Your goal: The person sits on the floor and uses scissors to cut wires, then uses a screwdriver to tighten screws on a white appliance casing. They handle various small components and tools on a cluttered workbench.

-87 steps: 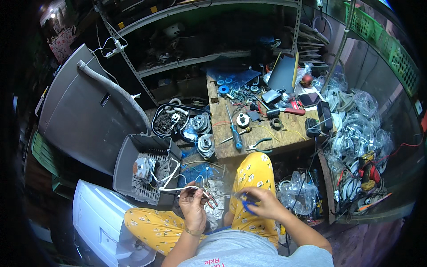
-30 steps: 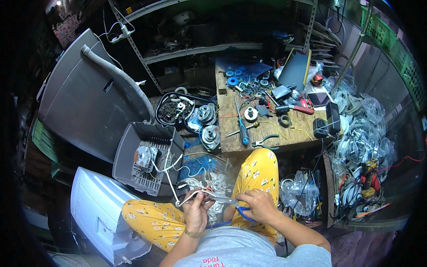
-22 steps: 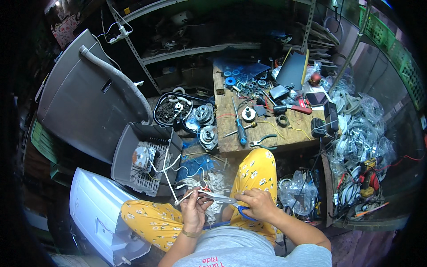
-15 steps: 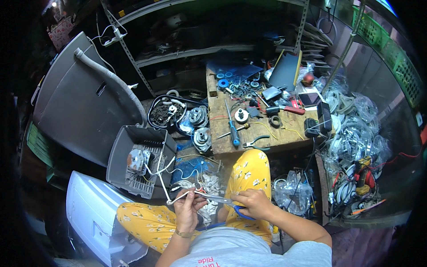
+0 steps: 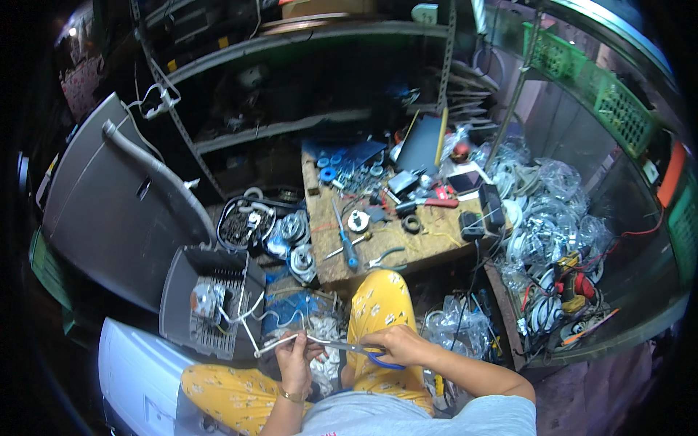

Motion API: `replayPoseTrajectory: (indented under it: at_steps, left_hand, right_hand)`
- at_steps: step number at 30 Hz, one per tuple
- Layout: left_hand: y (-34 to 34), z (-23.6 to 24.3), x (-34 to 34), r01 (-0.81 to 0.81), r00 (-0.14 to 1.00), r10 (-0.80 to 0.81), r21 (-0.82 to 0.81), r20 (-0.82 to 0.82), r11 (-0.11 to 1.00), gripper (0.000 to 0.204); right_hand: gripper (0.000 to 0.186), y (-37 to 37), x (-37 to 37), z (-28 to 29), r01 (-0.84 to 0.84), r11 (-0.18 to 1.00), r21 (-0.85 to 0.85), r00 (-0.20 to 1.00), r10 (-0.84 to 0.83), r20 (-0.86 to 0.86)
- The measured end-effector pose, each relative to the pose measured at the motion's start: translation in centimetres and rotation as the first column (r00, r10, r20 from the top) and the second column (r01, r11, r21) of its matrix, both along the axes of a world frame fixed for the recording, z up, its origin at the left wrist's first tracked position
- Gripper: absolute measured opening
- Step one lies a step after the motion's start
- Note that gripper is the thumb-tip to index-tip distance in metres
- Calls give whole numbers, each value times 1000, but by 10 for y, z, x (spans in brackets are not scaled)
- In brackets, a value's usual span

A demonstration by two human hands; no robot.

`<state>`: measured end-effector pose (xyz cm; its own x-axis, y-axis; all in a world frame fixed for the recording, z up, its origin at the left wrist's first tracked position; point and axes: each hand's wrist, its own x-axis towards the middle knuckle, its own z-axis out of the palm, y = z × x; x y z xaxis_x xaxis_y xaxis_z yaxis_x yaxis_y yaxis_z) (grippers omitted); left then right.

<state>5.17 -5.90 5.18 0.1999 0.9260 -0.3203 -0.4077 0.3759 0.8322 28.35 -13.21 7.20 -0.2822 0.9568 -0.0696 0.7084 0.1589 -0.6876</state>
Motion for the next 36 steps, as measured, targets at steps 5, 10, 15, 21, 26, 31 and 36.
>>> replayPoseTrajectory:
  at_steps: [5,10,15,21,26,31,36]
  left_hand:
    - [16,-7,-6,-17,998,14,37,62,999,15]
    - [13,-19,6,280,933,-250,-88,259,956,10]
    - [3,2,13,301,937,-265,-145,226,943,20]
    - [10,-34,-5,209,961,-201,-23,191,978,19]
    - [-2,-23,-8,178,984,-178,-12,13,984,15]
    - [-8,-8,-16,108,993,-107,14,-59,994,16]
    - [-8,-2,-25,176,975,-171,24,-140,984,18]
  right_hand:
    - [44,42,101,-7,278,923,265,932,-326,158]
    - [57,80,178,-63,502,822,268,773,-565,287]
    - [39,110,174,-67,392,777,492,704,-598,383]
    - [26,75,-29,14,-335,860,385,877,434,-205]
    - [17,58,-57,3,-261,913,312,843,373,-387]
    - [14,62,-61,10,-249,917,312,797,377,-471]
    - [12,67,-56,0,-327,897,296,830,423,-363]
